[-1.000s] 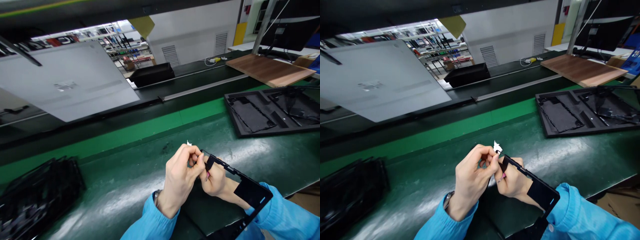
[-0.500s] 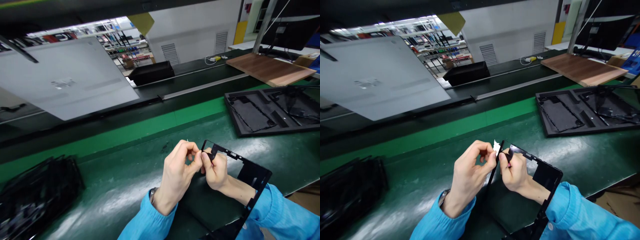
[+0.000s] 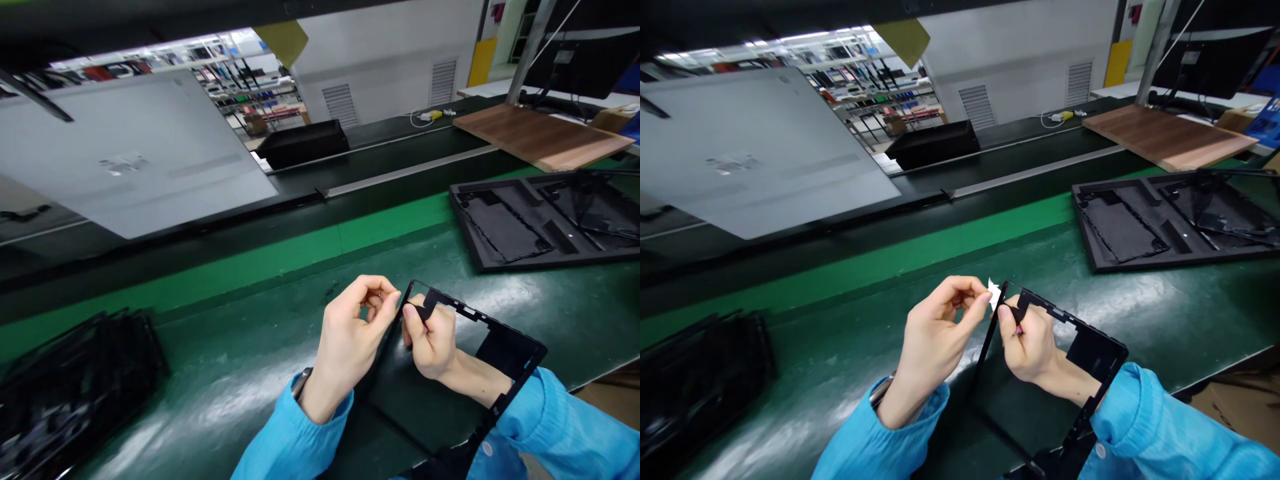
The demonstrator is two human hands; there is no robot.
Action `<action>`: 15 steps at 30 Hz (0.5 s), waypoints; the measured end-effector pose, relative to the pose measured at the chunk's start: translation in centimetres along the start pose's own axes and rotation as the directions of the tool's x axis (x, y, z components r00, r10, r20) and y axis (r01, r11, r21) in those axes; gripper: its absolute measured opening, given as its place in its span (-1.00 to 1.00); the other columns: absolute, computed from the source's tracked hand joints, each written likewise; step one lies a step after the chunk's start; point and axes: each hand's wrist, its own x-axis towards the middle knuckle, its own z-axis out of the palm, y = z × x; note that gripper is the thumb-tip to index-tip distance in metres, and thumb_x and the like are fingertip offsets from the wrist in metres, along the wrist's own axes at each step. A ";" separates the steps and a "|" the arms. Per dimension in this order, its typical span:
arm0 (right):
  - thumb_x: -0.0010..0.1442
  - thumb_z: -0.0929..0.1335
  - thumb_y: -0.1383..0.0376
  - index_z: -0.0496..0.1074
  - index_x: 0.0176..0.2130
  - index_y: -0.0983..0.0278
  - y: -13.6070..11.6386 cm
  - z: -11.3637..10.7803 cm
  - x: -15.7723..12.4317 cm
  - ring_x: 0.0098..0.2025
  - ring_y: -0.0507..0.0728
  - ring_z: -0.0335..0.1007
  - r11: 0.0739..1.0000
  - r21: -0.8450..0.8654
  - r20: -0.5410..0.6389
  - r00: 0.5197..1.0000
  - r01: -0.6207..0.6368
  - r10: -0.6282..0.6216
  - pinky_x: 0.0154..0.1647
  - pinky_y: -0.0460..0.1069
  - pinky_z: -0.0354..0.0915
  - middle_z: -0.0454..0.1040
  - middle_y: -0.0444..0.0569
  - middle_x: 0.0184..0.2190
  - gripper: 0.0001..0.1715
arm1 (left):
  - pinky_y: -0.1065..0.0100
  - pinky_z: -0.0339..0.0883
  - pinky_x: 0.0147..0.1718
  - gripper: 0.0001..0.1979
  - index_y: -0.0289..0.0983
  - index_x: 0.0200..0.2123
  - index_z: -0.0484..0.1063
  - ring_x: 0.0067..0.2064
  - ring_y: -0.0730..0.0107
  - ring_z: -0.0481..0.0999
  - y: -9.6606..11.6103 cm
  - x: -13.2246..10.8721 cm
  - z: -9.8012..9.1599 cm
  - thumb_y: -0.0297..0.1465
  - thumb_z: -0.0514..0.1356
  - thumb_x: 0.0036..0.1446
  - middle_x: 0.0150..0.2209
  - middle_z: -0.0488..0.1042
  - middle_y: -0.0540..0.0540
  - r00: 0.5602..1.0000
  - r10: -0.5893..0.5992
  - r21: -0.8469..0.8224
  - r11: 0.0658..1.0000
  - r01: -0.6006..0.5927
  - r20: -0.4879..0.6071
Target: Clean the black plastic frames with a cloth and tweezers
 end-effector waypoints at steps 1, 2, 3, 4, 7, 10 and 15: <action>0.51 0.22 0.33 0.26 -0.43 0.18 0.0 0.0 0.0 -0.59 0.02 0.26 1.000 -0.006 -0.001 1.000 0.003 -0.003 -0.50 -0.04 0.20 0.31 -0.21 -0.61 -0.58 | 0.51 0.37 -0.39 -0.93 -0.19 -0.22 0.49 -0.40 0.56 0.44 0.1 0.0 0.0 -0.46 0.30 0.36 -0.35 0.50 0.07 0.999 0.038 0.043 0.998 -0.038 0.001; 0.52 0.22 0.33 0.25 -0.43 0.17 0.0 0.1 -0.1 -0.59 0.02 0.26 1.000 -0.013 -0.002 1.000 0.007 -0.007 -0.50 -0.04 0.20 0.30 -0.21 -0.62 -0.58 | 0.51 0.36 -0.38 -0.92 -0.20 -0.22 0.50 -0.39 0.57 0.43 0.1 0.0 0.0 -0.48 0.31 0.35 -0.33 0.51 0.07 0.997 0.082 0.082 0.993 -0.082 0.004; 0.52 0.21 0.33 0.24 -0.43 0.17 0.1 0.1 -0.1 -0.59 0.02 0.26 1.000 -0.022 -0.005 1.000 0.015 -0.015 -0.50 -0.04 0.20 0.29 -0.21 -0.62 -0.58 | 0.52 0.36 -0.37 -0.91 -0.21 -0.21 0.50 -0.38 0.57 0.44 0.2 0.0 0.1 -0.50 0.32 0.34 -0.31 0.52 0.06 0.992 0.125 0.113 0.986 -0.125 0.006; 0.52 0.21 0.33 0.23 -0.43 0.17 0.1 0.1 -0.2 -0.59 0.02 0.27 0.999 -0.033 -0.008 1.000 0.024 -0.024 -0.49 -0.04 0.19 0.29 -0.21 -0.61 -0.58 | 0.52 0.37 -0.36 -0.90 -0.22 -0.20 0.51 -0.37 0.58 0.44 0.3 -0.1 0.2 -0.53 0.32 0.34 -0.29 0.53 0.05 0.986 0.166 0.137 0.977 -0.165 0.004; 0.51 0.21 0.34 0.22 -0.40 0.16 0.2 0.2 -0.4 -0.58 0.03 0.28 0.995 -0.077 -0.013 0.998 0.060 -0.061 -0.49 -0.04 0.19 0.29 -0.21 -0.60 -0.62 | 0.53 0.40 -0.33 -0.86 -0.24 -0.14 0.51 -0.34 0.58 0.47 0.5 -0.2 0.6 -0.57 0.33 0.32 -0.25 0.53 0.03 0.970 0.244 0.180 0.955 -0.237 -0.017; 0.48 0.22 0.36 0.29 -0.31 0.17 0.2 0.2 -0.5 -0.59 0.03 0.27 0.986 -0.129 -0.008 0.994 0.105 -0.106 -0.49 -0.03 0.19 0.32 -0.21 -0.57 -0.73 | 0.53 0.44 -0.27 -0.85 -0.26 -0.12 0.50 -0.29 0.56 0.51 0.7 -0.4 0.7 -0.59 0.33 0.32 -0.24 0.53 0.02 0.957 0.290 0.214 0.936 -0.280 -0.015; 0.45 0.21 0.39 0.33 -0.21 0.17 0.2 0.0 -0.6 -0.54 0.09 0.39 0.969 -0.184 0.012 0.986 0.165 -0.166 -0.46 0.01 0.26 0.43 -0.12 -0.50 -0.81 | 0.51 0.46 -0.17 -0.85 -0.25 -0.12 0.49 -0.23 0.54 0.55 1.1 -0.9 0.7 -0.60 0.29 0.35 -0.22 0.56 0.00 0.943 0.332 0.275 0.907 -0.320 0.000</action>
